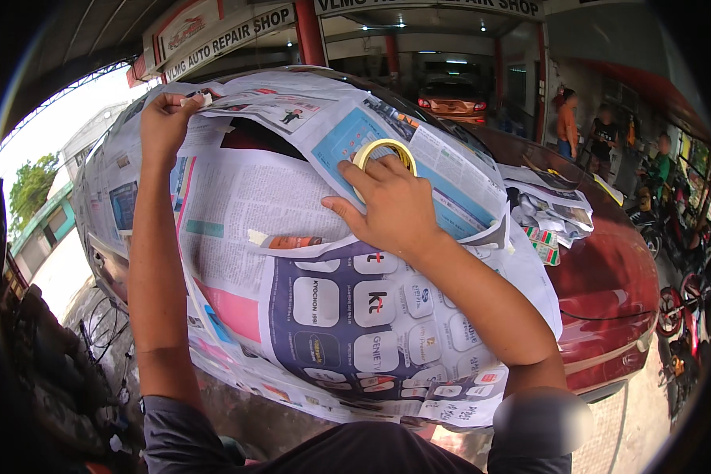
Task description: The person walks through an auto repair shop, picks up a cloth and a can of liquid, then wipes the hood of a red car. They apply masking tape and newspaper to mask off areas around the hood and door handle, preparing the surface for painting.
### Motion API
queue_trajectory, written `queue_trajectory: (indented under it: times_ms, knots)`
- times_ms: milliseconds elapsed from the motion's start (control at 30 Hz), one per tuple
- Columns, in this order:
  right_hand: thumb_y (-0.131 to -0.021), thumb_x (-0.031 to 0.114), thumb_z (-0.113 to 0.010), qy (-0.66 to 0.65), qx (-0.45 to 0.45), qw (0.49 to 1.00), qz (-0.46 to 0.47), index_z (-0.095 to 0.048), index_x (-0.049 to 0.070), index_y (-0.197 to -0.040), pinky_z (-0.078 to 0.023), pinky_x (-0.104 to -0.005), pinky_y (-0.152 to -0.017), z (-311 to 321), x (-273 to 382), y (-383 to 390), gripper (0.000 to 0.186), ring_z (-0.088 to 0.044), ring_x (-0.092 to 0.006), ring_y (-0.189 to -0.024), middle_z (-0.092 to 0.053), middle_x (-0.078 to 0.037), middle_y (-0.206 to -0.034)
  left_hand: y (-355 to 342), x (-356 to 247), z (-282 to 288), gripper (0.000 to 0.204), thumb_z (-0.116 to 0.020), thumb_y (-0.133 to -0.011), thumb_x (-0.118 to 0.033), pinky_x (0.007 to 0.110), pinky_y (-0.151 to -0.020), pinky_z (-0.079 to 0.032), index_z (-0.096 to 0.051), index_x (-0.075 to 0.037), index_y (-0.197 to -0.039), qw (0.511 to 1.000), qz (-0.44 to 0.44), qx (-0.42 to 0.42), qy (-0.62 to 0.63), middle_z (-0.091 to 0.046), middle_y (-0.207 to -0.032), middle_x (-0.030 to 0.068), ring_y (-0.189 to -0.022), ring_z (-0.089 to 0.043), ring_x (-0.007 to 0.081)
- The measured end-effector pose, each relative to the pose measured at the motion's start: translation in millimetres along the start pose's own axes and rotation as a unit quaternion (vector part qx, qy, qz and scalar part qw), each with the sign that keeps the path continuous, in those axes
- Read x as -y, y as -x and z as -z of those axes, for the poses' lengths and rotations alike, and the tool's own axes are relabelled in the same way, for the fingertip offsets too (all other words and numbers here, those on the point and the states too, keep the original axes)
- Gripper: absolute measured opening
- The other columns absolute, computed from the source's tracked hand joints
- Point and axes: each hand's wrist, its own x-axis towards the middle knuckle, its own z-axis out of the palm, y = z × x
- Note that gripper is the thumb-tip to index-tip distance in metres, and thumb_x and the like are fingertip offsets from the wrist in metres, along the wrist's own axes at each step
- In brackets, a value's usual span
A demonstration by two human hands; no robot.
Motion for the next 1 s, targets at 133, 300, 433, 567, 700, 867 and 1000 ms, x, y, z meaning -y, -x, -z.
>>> queue_trajectory:
  times_ms: [133,300,433,567,700,867,1000]
  knots:
    - [-0.09,0.035,-0.075,-0.008,0.02,1.0,0.013,-0.075,0.01,-0.115,-0.059,-0.0406,-0.066,-12.6,4.9,12.1,0.035,-0.067,-0.0288,-0.093,-0.074,-0.009,-0.096,12.9,19.0,5.2,0.036,-0.092,-0.081,-0.027,0.024,-0.062,-0.046,-0.07,0.0,-0.091,0.993,0.024,-0.114,-0.026,-0.068,-0.078,0.0033,-0.066,-0.058,0.0093]
    - [-0.084,0.019,-0.074,0.002,0.025,0.998,0.065,-0.077,0.009,-0.106,-0.058,-0.0379,-0.063,-24.6,7.4,19.1,0.024,-0.065,-0.025,-0.087,-0.072,-0.007,-0.088,22.9,17.8,2.3,0.03,-0.091,-0.083,-0.02,0.024,-0.057,-0.045,-0.067,-0.003,-0.092,0.962,0.145,-0.064,0.221,-0.069,-0.08,0.0031,-0.065,-0.061,0.0092]
    - [-0.079,0.015,-0.074,0.008,0.012,0.995,0.101,-0.077,0.009,-0.1,-0.057,-0.0361,-0.061,-29.0,3.5,22.7,0.022,-0.064,-0.023,-0.083,-0.07,-0.006,-0.084,23.6,-14.4,12.4,0.031,-0.092,-0.081,-0.02,0.023,-0.057,-0.044,-0.068,-0.004,-0.095,0.912,0.205,-0.093,0.342,-0.069,-0.083,0.003,-0.069,-0.06,0.0076]
    - [-0.077,0.014,-0.075,0.024,0.034,0.994,0.104,-0.076,0.009,-0.1,-0.056,-0.0354,-0.061,-29.2,5.6,22.9,0.024,-0.064,-0.022,-0.083,-0.07,-0.005,-0.085,14.2,4.3,10.4,0.035,-0.094,-0.077,-0.02,0.026,-0.062,-0.047,-0.068,-0.003,-0.093,0.969,0.171,-0.018,0.178,-0.069,-0.079,0.0041,-0.067,-0.06,0.0111]
    - [-0.08,0.017,-0.074,0.026,0.024,0.993,0.115,-0.074,0.008,-0.097,-0.054,-0.0351,-0.059,-25.1,5.5,19.8,0.02,-0.064,-0.0229,-0.079,-0.068,-0.007,-0.081,11.8,31.9,-4.8,0.029,-0.089,-0.074,-0.011,0.025,-0.057,-0.044,-0.068,-0.002,-0.091,0.994,0.084,-0.059,0.041,-0.065,-0.076,0.0007,-0.063,-0.056,0.009]
    - [-0.085,0.032,-0.078,0.0,0.049,0.998,0.042,-0.073,0.009,-0.101,-0.053,-0.041,-0.061,7.8,1.8,15.6,0.028,-0.066,-0.0273,-0.077,-0.067,-0.009,-0.079,1.9,59.7,4.8,0.032,-0.091,-0.067,-0.014,0.027,-0.063,-0.047,-0.068,-0.002,-0.086,0.989,0.085,-0.104,0.067,-0.065,-0.076,0.0026,-0.066,-0.057,0.0121]
    - [-0.079,0.041,-0.085,0.012,0.222,0.975,-0.001,-0.073,0.011,-0.102,-0.051,-0.0428,-0.071,81.0,-12.1,29.8,0.04,-0.068,-0.0293,-0.081,-0.068,-0.009,-0.08,2.9,94.0,9.8,0.032,-0.091,-0.07,-0.007,0.024,-0.063,-0.046,-0.064,-0.002,-0.086,0.975,0.112,-0.094,0.166,-0.064,-0.078,0.0023,-0.068,-0.058,0.0106]
